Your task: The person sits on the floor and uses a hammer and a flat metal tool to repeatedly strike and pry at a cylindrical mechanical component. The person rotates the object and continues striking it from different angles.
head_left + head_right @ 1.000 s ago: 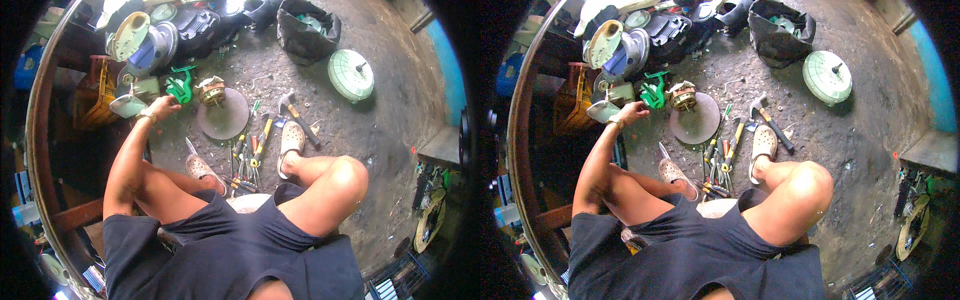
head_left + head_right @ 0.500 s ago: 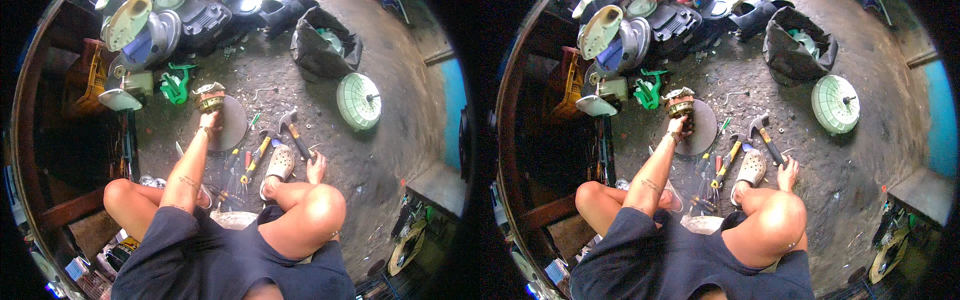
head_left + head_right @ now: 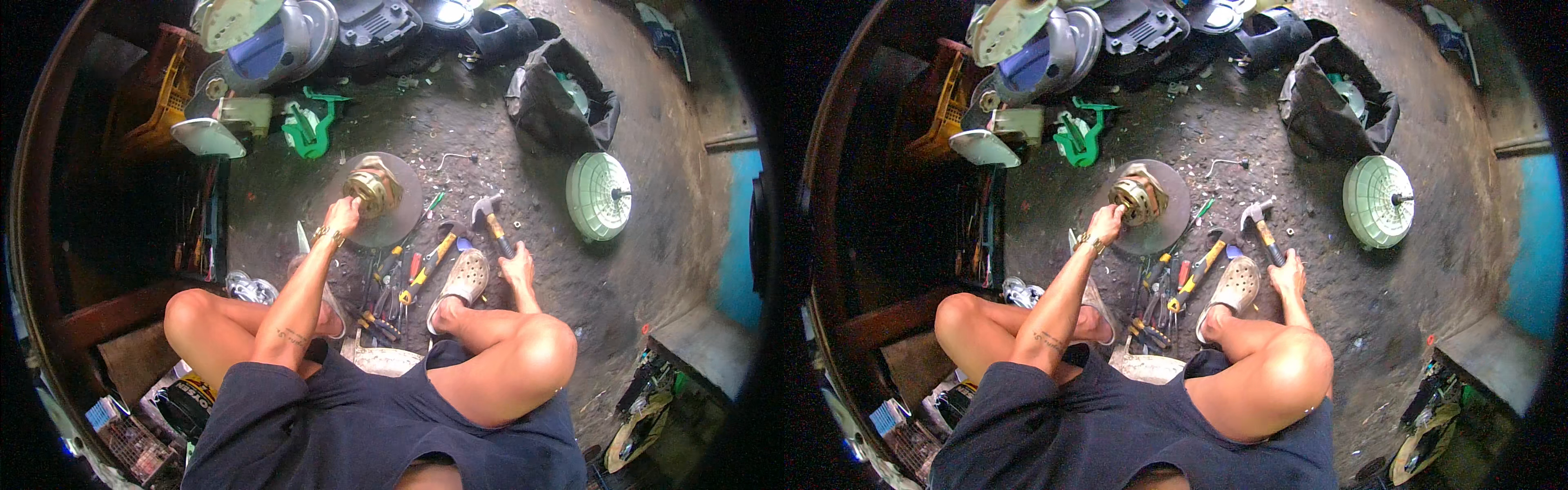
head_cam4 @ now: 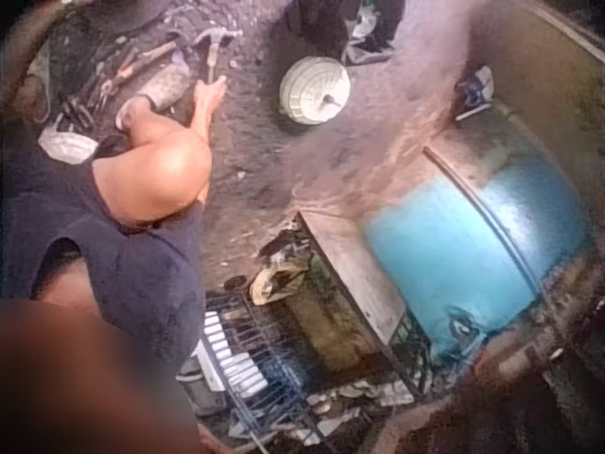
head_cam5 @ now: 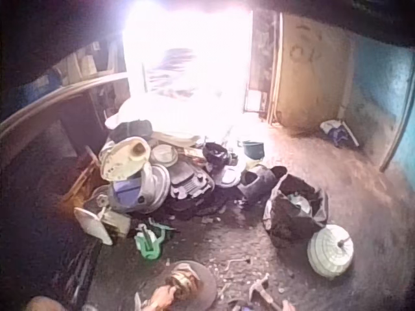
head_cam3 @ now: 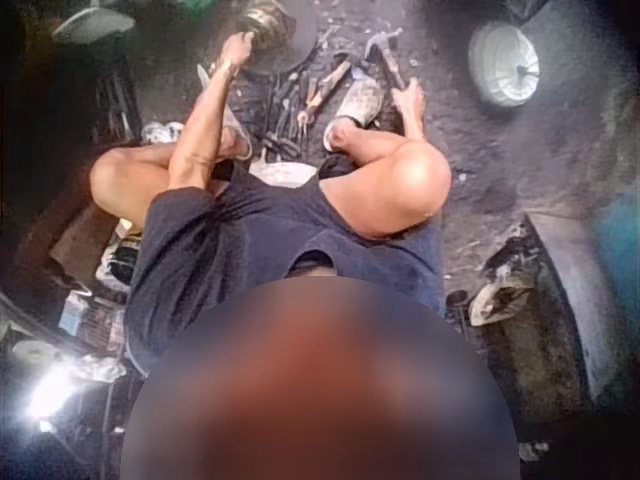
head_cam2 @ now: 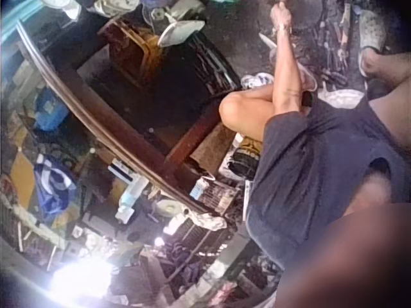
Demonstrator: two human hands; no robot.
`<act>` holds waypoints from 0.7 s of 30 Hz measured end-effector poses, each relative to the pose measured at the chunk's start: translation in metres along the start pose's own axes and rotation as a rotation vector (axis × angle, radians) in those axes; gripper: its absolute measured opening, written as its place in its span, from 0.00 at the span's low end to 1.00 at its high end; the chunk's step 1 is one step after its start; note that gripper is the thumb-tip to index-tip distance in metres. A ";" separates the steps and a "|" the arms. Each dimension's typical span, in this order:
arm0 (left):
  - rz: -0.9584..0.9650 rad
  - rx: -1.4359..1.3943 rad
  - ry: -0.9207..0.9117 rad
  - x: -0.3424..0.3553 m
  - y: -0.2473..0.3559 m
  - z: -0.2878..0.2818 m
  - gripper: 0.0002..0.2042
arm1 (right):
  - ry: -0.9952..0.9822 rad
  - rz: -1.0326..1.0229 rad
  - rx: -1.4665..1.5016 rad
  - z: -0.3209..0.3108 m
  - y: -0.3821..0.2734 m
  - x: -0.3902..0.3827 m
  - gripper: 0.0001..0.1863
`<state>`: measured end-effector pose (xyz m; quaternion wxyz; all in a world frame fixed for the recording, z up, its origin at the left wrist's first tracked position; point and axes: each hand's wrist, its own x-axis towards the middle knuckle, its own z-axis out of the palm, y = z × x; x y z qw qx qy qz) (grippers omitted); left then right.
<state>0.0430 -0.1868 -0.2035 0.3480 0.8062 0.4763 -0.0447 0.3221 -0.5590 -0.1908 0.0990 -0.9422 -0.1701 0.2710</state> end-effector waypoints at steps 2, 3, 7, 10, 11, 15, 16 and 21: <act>0.047 0.034 -0.047 0.002 0.007 -0.002 0.22 | -0.090 -0.021 0.088 -0.024 0.003 0.002 0.29; 0.065 0.078 -0.031 0.004 0.001 -0.004 0.20 | -0.013 -0.133 0.154 -0.035 -0.011 -0.007 0.25; 0.084 0.154 -0.048 0.005 -0.004 -0.007 0.20 | 0.001 -0.502 0.190 -0.140 -0.093 -0.034 0.18; 0.074 0.148 -0.068 -0.006 -0.001 -0.013 0.20 | 0.057 -0.855 0.300 -0.209 -0.170 -0.062 0.15; 0.069 0.136 -0.075 -0.007 -0.002 -0.016 0.20 | 0.105 -0.952 0.335 -0.223 -0.198 -0.074 0.14; 0.038 0.139 -0.076 -0.019 -0.007 -0.024 0.20 | 0.197 -1.045 0.491 -0.202 -0.276 -0.103 0.13; 0.033 0.146 -0.073 -0.019 -0.008 -0.023 0.20 | 0.242 -1.104 0.462 -0.178 -0.280 -0.103 0.14; 0.328 0.203 -0.084 -0.005 -0.003 -0.019 0.18 | -0.314 -0.441 -0.351 -0.050 -0.189 -0.038 0.24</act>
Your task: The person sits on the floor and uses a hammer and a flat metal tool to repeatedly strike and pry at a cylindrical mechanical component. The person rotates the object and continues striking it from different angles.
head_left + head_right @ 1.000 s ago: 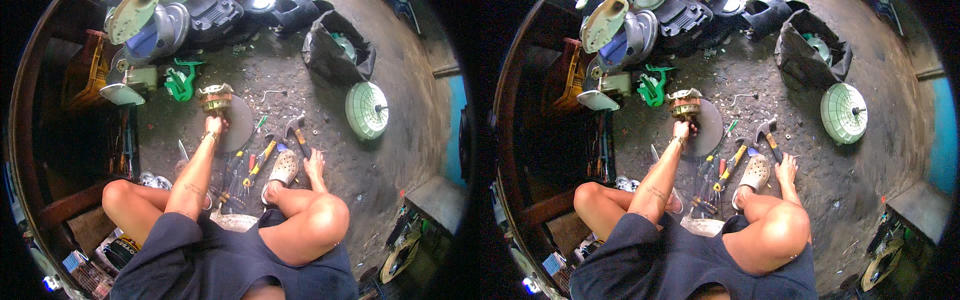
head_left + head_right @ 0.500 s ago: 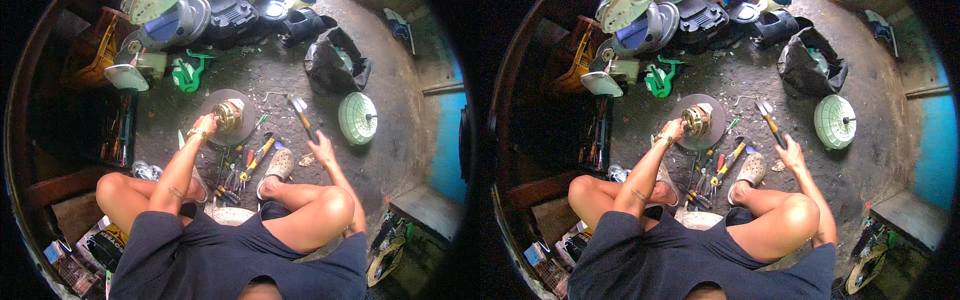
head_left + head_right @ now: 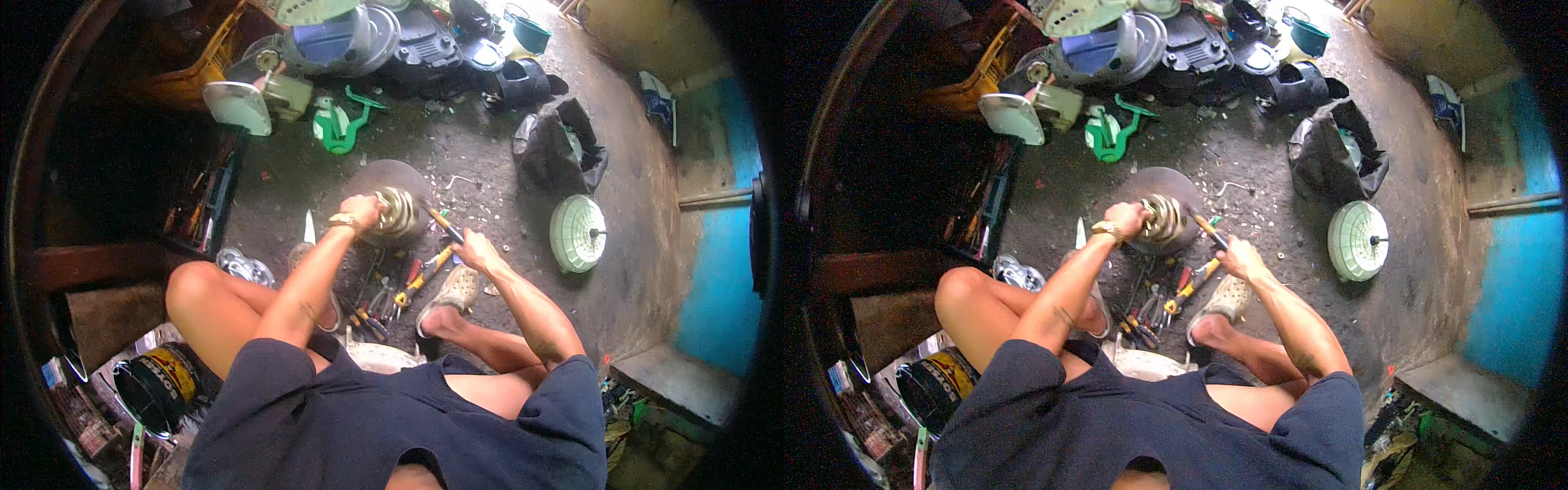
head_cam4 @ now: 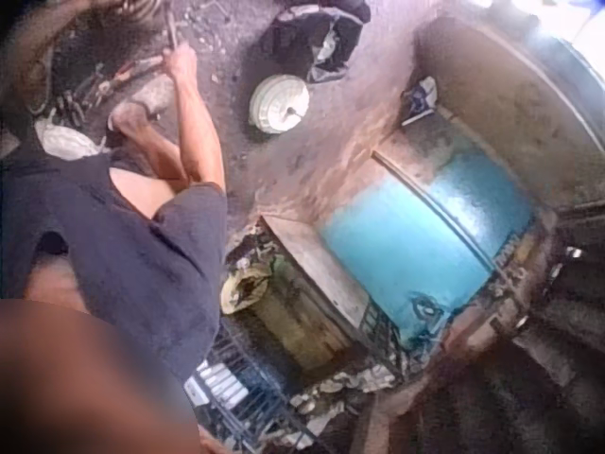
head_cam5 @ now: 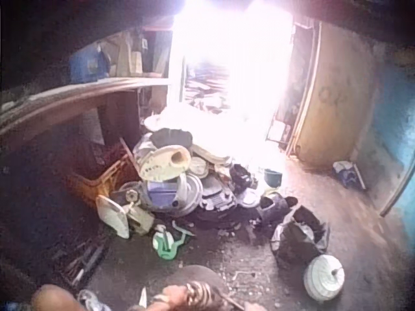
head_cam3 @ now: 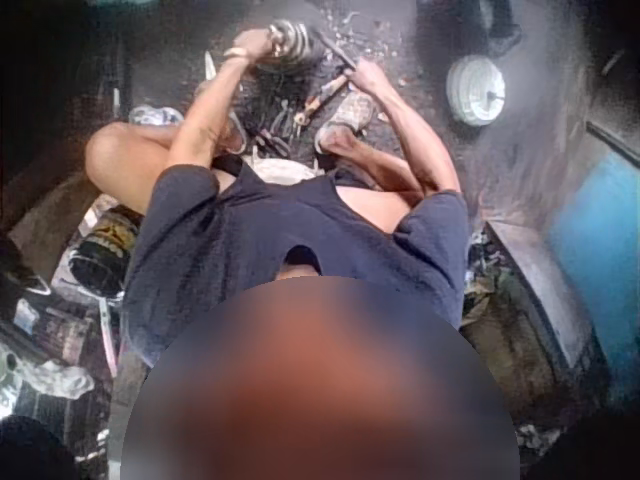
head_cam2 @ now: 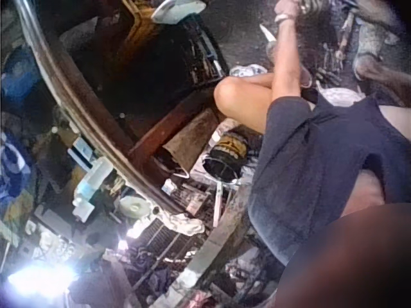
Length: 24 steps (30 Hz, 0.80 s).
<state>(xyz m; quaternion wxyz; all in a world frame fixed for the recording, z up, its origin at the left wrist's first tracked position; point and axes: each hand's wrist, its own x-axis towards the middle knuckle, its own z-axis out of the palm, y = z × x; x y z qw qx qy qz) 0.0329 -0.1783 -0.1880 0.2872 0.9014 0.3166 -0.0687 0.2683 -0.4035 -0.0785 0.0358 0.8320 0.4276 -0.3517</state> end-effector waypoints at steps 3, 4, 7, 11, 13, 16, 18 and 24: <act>-0.085 0.049 -0.074 -0.001 0.018 -0.019 0.17 | 0.032 0.143 0.055 0.027 0.023 -0.016 0.25; -0.091 0.014 -0.043 0.001 0.018 -0.025 0.17 | 0.064 0.145 0.103 0.027 0.029 -0.021 0.25; -0.135 -0.061 -0.032 -0.003 0.005 -0.025 0.17 | 0.087 0.220 0.440 0.013 -0.003 -0.044 0.26; -0.137 -0.279 -0.003 0.008 -0.038 -0.022 0.20 | 0.211 0.145 0.788 -0.018 -0.048 -0.069 0.17; -0.103 -0.293 0.064 0.009 -0.053 -0.013 0.20 | 0.324 -0.023 0.980 -0.045 -0.074 -0.089 0.11; -0.112 -0.290 0.105 0.010 -0.061 -0.005 0.20 | 0.529 -0.329 1.222 -0.104 -0.128 -0.128 0.09; -0.099 -0.283 0.139 0.010 -0.066 -0.004 0.19 | 0.683 -0.546 1.346 -0.121 -0.149 -0.131 0.09; -0.125 -0.383 0.116 0.020 -0.066 0.000 0.19 | 0.411 -0.295 0.456 0.003 -0.078 -0.048 0.19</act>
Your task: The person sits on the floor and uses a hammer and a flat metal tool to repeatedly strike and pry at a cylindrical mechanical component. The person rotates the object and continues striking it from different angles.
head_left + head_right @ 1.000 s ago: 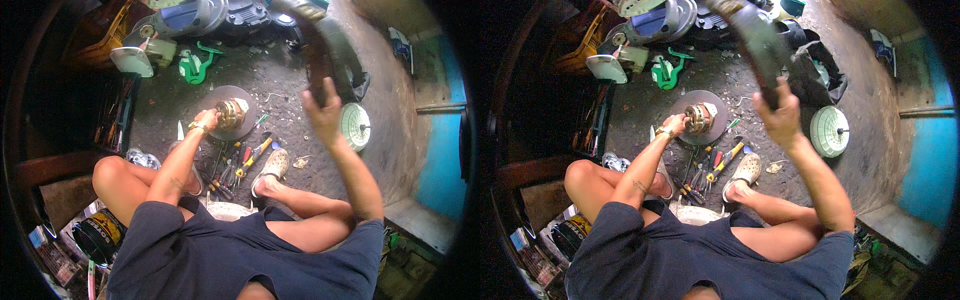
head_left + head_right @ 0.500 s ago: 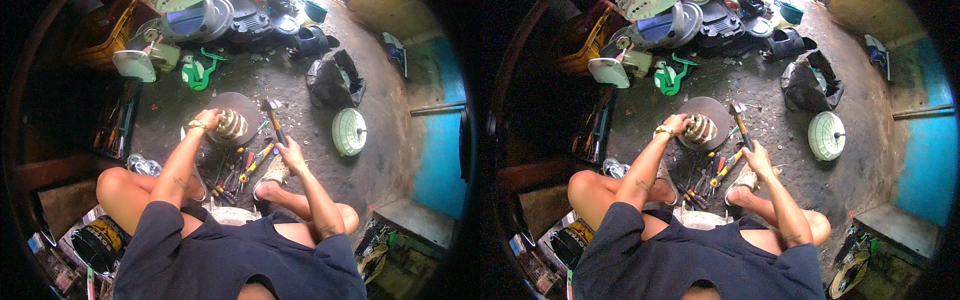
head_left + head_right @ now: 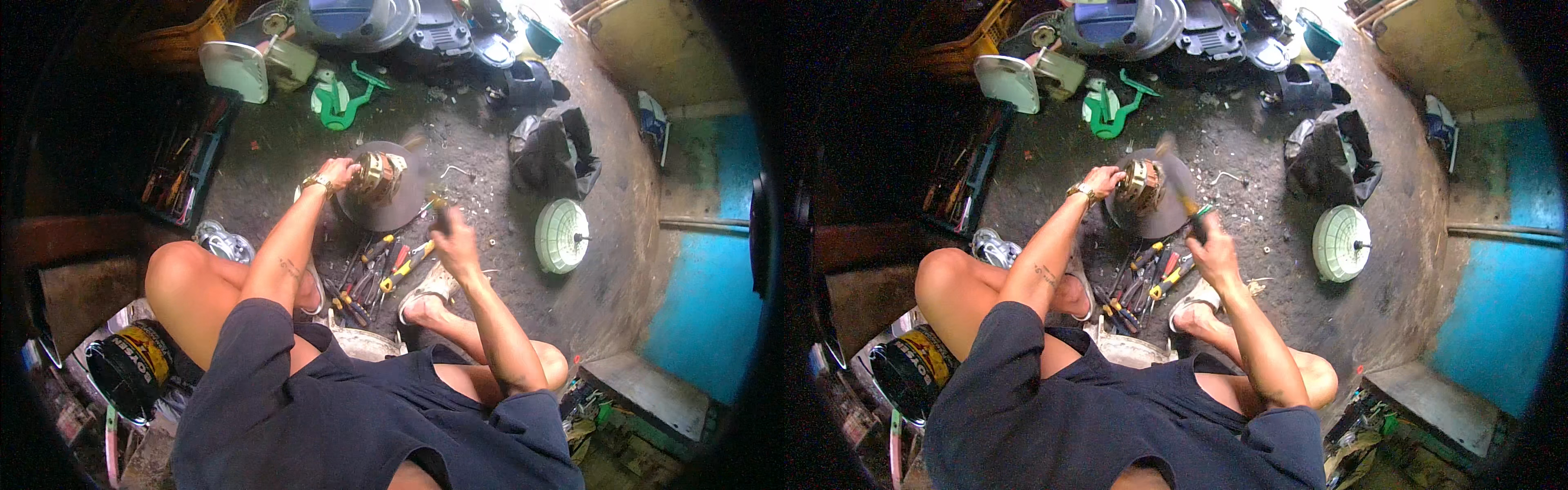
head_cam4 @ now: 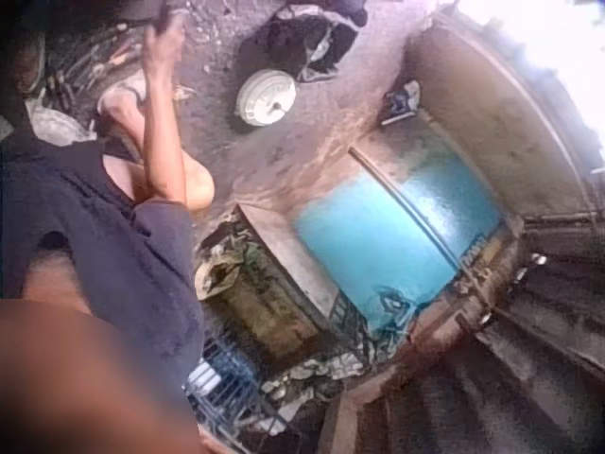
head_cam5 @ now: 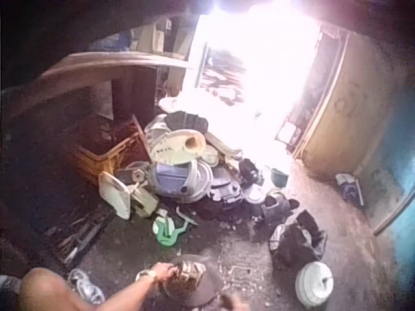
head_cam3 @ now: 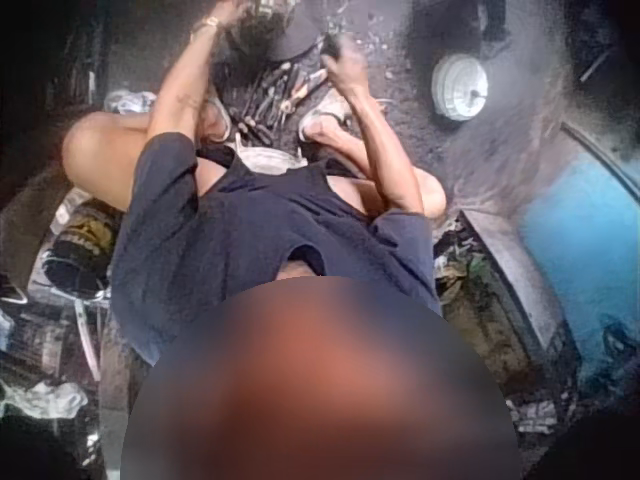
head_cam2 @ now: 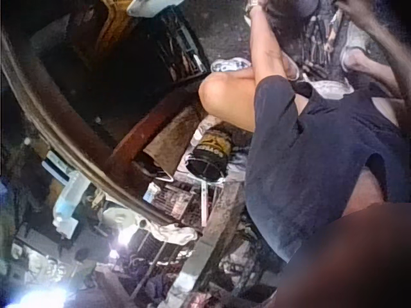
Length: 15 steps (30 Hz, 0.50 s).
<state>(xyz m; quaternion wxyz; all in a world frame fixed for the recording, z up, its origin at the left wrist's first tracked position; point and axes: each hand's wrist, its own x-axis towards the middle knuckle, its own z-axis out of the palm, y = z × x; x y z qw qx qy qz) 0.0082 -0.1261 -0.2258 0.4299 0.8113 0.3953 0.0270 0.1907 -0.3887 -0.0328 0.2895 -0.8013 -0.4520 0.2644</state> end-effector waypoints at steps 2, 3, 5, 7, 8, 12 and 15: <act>0.103 -0.083 -0.071 0.003 0.028 0.009 0.18 | -0.322 0.332 -0.392 0.013 0.030 -0.008 0.26; 0.121 0.063 -0.022 0.017 0.031 0.004 0.19 | -0.333 0.302 -0.372 0.025 0.051 -0.009 0.24; 0.005 0.146 -0.050 0.020 0.028 -0.003 0.19 | -0.280 0.360 -0.400 0.036 0.034 -0.030 0.23; -0.030 0.185 -0.042 0.017 0.042 -0.004 0.18 | -0.252 0.404 -0.351 0.032 0.051 -0.048 0.25; 0.000 0.224 0.020 0.014 0.036 -0.007 0.18 | -0.181 0.350 -0.300 0.036 0.049 -0.054 0.24; 0.015 0.211 0.126 0.010 0.040 0.002 0.33 | -0.100 0.770 0.332 0.059 0.060 -0.063 0.18; 0.049 0.296 0.144 0.001 0.049 0.021 0.44 | 0.025 0.720 0.407 0.076 0.053 -0.071 0.15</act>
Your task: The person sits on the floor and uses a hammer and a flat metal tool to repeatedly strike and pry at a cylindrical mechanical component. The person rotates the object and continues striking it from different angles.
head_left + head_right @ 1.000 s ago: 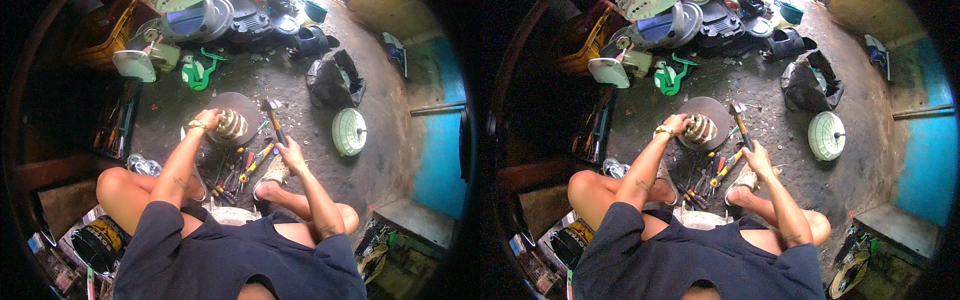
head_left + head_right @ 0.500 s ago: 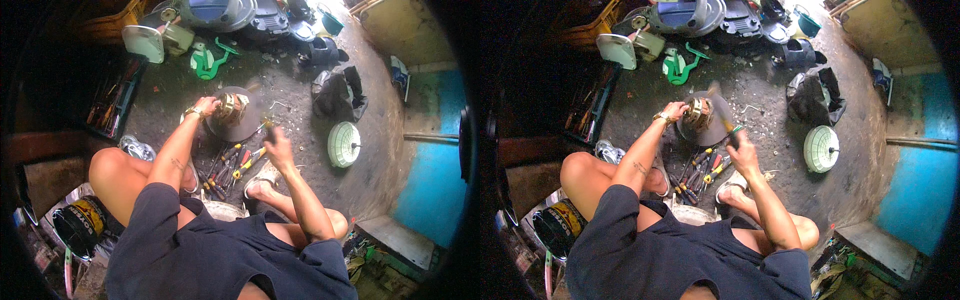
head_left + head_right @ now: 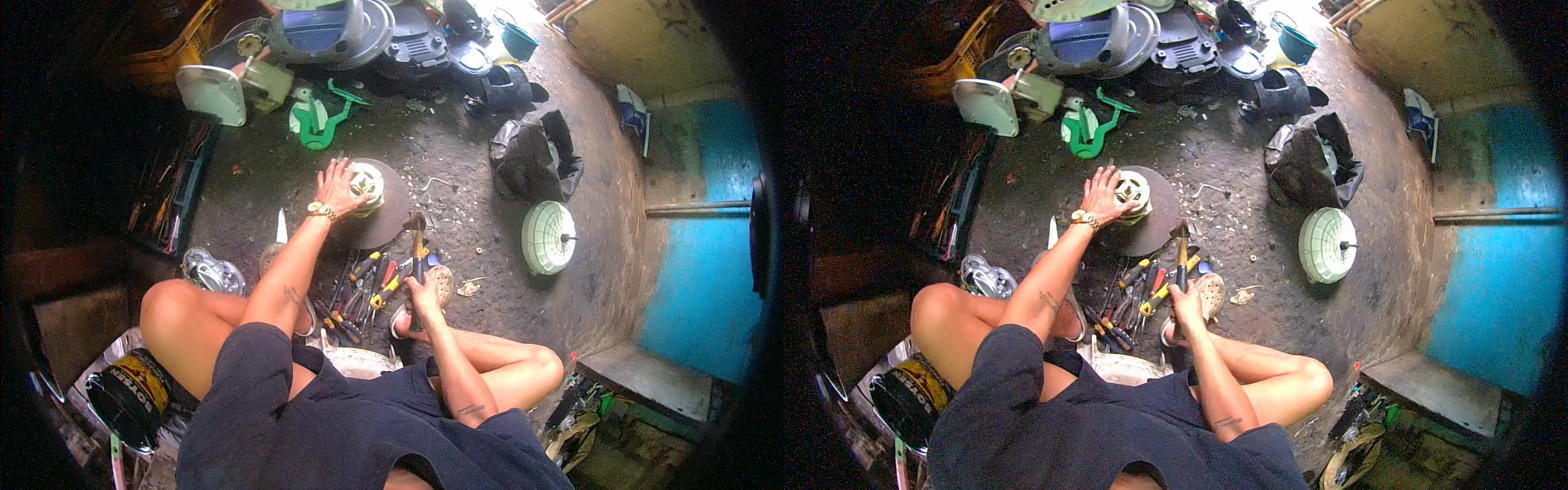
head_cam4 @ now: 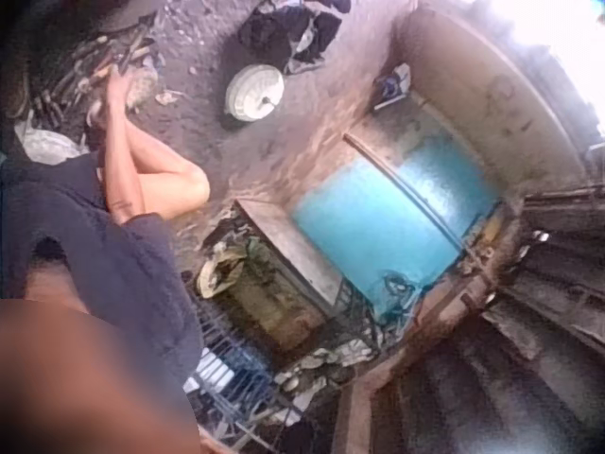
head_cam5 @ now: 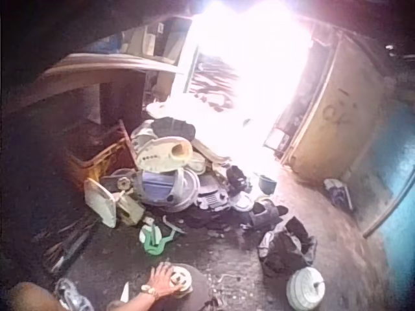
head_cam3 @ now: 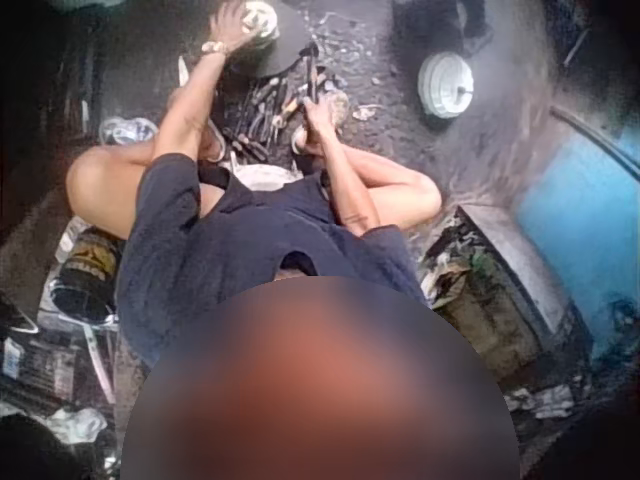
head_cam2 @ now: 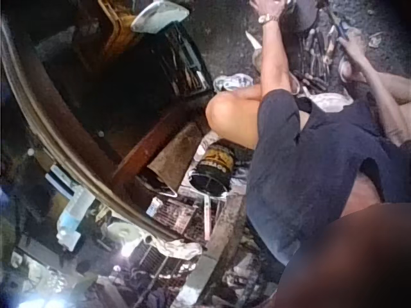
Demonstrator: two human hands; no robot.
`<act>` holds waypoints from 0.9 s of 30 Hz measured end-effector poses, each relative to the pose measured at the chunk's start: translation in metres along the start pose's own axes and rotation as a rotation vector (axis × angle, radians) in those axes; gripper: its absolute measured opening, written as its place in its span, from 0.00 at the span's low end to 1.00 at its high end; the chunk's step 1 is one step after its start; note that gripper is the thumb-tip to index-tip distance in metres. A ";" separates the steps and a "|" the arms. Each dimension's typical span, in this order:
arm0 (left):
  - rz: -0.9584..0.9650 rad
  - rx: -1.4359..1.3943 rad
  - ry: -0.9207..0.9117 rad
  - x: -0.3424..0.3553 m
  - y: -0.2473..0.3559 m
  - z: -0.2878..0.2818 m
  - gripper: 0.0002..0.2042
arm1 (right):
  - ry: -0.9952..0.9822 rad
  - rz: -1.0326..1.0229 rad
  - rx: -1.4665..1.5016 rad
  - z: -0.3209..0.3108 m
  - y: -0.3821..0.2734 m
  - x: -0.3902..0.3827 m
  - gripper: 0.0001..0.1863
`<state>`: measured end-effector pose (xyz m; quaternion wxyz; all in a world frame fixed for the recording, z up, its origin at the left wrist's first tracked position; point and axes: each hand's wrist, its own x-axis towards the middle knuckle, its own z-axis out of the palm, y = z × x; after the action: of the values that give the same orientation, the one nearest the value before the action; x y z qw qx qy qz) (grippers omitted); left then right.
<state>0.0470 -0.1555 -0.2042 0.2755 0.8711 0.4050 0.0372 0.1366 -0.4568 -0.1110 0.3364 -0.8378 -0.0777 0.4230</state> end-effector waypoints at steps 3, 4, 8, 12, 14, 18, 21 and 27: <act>-0.034 -0.014 0.143 0.014 0.009 0.016 0.43 | -0.077 0.135 0.101 0.010 -0.008 -0.018 0.14; 0.026 0.005 0.252 0.019 0.011 0.022 0.35 | -0.127 0.160 0.193 0.011 -0.003 -0.016 0.12; 0.007 -0.138 0.267 0.035 0.009 0.035 0.19 | -0.147 0.057 0.106 0.011 -0.007 -0.014 0.12; -0.050 -0.364 0.209 0.057 -0.033 0.022 0.16 | -0.112 -0.139 0.170 0.006 -0.099 -0.025 0.11; -0.137 -0.562 0.131 0.059 -0.044 0.011 0.17 | -0.014 -0.407 0.209 -0.007 -0.143 -0.030 0.10; -0.177 -0.608 0.064 0.057 -0.046 -0.001 0.20 | 0.025 -0.819 0.643 -0.018 -0.241 -0.045 0.10; -0.188 -0.620 0.085 0.060 -0.053 0.002 0.19 | 0.170 -0.862 0.426 0.009 -0.204 -0.011 0.11; -0.207 -0.640 0.011 0.063 -0.057 -0.004 0.19 | -0.111 -0.080 -0.363 0.013 -0.041 0.028 0.21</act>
<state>0.0490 -0.0783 -0.2397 0.5353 0.6943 0.4605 0.1389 0.1504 -0.4075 -0.1087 0.1913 -0.8562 -0.2044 0.4341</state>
